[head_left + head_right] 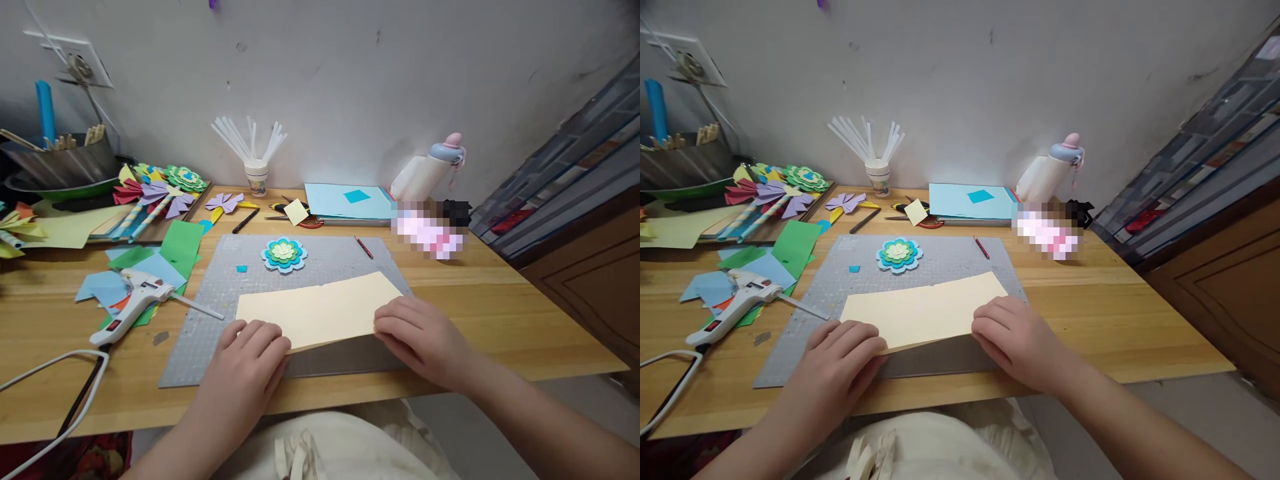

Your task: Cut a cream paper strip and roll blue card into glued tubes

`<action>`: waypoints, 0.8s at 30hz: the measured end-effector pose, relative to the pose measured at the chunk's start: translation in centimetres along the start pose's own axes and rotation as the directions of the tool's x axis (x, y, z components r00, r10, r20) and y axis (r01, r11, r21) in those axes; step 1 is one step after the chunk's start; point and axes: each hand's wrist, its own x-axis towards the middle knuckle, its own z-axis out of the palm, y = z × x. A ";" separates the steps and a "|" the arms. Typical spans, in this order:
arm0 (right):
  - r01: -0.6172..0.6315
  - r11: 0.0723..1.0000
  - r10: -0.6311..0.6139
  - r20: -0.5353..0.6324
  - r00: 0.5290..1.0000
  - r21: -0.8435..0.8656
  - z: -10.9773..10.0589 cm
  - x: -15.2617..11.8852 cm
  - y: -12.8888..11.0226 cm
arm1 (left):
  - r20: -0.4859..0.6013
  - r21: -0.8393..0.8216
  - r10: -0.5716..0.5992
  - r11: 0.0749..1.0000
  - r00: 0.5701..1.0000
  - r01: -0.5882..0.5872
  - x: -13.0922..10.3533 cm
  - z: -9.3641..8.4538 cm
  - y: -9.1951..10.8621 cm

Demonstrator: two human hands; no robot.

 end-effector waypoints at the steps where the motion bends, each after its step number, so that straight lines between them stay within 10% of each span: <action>1: 0.027 0.999 -0.028 -0.036 0.999 -0.026 -0.2 -0.1 -0.5 | -0.039 0.006 0.022 1.000 0.999 -0.022 0.1 -0.3 0.4; 12: 0.081 0.962 -0.130 -0.175 0.976 -0.262 0.6 -0.5 -1.9 | -0.335 0.121 0.223 0.974 0.916 -0.193 -0.3 -1.4 0.2; 19: -0.011 1.000 0.011 -0.015 1.000 -0.028 1.2 3.0 -0.7 | -0.055 0.185 0.030 0.982 0.998 -0.019 -0.7 1.0 -1.6; 24: -0.300 0.949 0.305 -0.039 0.952 0.097 1.9 9.8 4.2 | 0.026 0.002 -0.078 0.997 0.997 0.078 -0.8 1.6 -2.3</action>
